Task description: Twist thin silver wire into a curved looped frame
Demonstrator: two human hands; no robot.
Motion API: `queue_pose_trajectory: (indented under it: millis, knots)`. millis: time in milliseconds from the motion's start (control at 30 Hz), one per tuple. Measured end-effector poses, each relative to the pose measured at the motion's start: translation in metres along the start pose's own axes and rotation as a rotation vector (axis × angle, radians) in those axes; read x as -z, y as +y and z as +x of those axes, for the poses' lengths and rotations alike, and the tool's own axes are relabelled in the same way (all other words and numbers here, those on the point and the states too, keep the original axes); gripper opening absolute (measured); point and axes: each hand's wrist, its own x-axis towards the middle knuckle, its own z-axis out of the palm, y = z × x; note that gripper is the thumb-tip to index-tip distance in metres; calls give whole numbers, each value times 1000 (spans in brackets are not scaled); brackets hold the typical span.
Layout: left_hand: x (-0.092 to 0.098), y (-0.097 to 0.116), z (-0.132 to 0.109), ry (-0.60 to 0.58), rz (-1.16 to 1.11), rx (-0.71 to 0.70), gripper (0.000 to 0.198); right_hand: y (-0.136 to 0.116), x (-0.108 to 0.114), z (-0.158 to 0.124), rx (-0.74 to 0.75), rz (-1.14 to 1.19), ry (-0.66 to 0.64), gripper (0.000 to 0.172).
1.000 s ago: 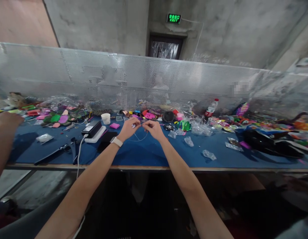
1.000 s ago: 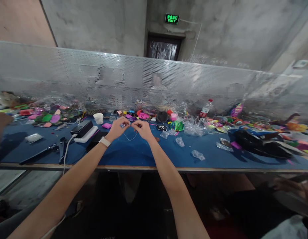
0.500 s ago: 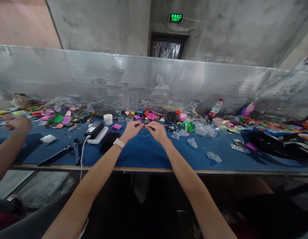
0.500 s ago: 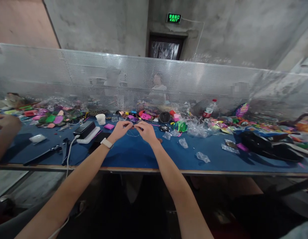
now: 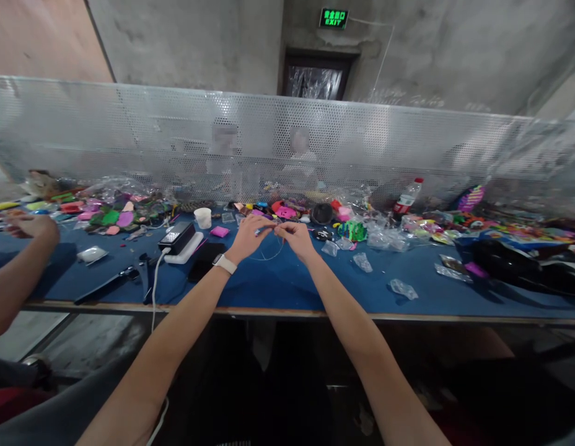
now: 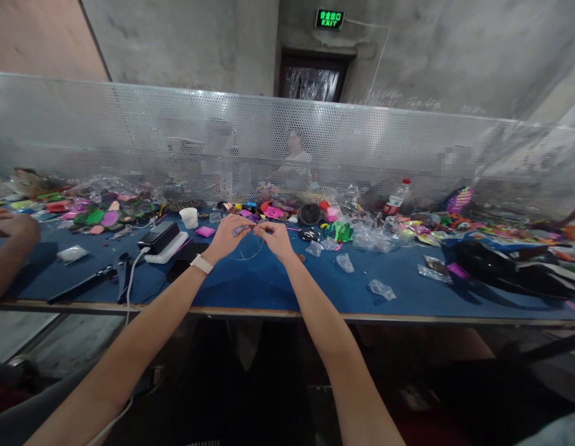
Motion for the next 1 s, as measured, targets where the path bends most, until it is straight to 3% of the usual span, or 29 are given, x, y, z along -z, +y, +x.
queue_pose_trajectory:
  millis: [133, 200, 367, 467, 567, 767, 1000]
  knots:
    - [-3, 0, -2, 1, 21, -48, 20, 3, -2, 2, -106, 94, -17, 50]
    - [-5, 1, -3, 35, -42, -47, 19, 3, 0, 1, -86, 61, -16, 51]
    - [-6, 4, -1, 47, -326, 112, 25, -3, 9, -3, 241, -286, 63, 41]
    - [-4, 3, 1, 0, -455, 246, 33, -7, 12, -7, 461, -470, 36, 33]
    - [-1, 2, 2, -20, -566, 308, 33, -9, 11, -8, 559, -523, 33, 27]
    - [2, 3, 1, -80, -636, 388, 40, -8, 12, -9, 586, -605, -18, 23]
    - [7, 2, 1, -166, -466, 237, 32, -10, 11, -9, 525, -571, -45, 22]
